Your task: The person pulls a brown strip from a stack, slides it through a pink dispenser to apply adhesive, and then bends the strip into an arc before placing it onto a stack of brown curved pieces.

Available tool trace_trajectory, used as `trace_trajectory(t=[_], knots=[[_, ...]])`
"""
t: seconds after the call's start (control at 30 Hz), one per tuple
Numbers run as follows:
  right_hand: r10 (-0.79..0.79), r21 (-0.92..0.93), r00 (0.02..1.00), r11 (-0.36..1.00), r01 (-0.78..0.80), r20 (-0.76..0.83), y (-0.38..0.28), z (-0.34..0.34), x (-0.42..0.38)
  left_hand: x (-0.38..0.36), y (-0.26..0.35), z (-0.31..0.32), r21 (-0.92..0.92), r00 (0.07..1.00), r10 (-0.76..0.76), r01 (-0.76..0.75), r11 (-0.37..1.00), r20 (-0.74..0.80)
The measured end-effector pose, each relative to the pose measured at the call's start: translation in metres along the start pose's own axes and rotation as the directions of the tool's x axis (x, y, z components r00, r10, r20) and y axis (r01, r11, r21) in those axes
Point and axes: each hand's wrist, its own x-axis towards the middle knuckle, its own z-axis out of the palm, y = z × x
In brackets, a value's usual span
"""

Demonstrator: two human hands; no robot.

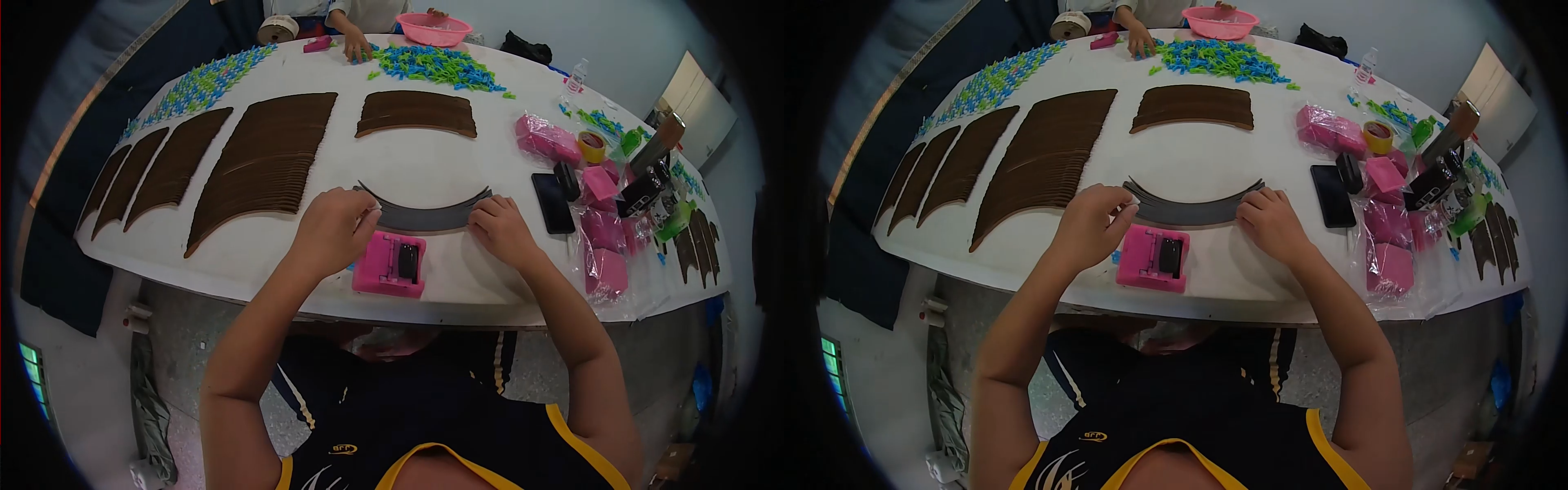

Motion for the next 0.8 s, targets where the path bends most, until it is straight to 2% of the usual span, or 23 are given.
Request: trace_trajectory(t=[0.23, 0.3, 0.4, 0.57, 0.63, 0.77, 0.8], knots=[[0.043, -0.080, 0.996, 0.996, -0.037, 0.080, -0.001, -0.008, 0.002, 0.007, 0.019, 0.007, -0.019, 0.987, 0.161, -0.161, 0.987, -0.022], [0.095, -0.003, 0.991, 0.995, -0.095, 0.089, -0.004, -0.008, 0.006, 0.009, 0.022, 0.011, -0.014, 0.982, 0.186, -0.187, 0.982, -0.035], [0.071, 0.035, 0.991, 0.997, -0.075, 0.112, -0.013, -0.004, 0.007, 0.010, 0.026, 0.009, -0.003, 0.976, 0.215, -0.215, 0.977, -0.044], [0.104, 0.029, 0.993, 0.994, -0.105, 0.051, -0.004, 0.008, -0.005, -0.001, 0.020, -0.009, 0.060, 0.992, 0.123, -0.123, 0.991, 0.005], [0.105, 0.023, 0.994, 0.994, -0.105, 0.034, -0.003, 0.006, -0.006, -0.004, 0.019, -0.016, 0.049, 1.000, 0.016, -0.015, 0.999, -0.025], [0.084, -0.011, 0.996, 0.996, -0.084, 0.019, -0.001, -0.001, -0.004, -0.003, 0.019, -0.015, 0.046, 1.000, -0.020, 0.021, 0.999, -0.024], [0.075, -0.012, 0.997, 0.997, -0.075, 0.011, -0.001, -0.001, -0.001, -0.001, 0.020, -0.012, 0.067, 1.000, 0.023, -0.022, 0.998, -0.007]])
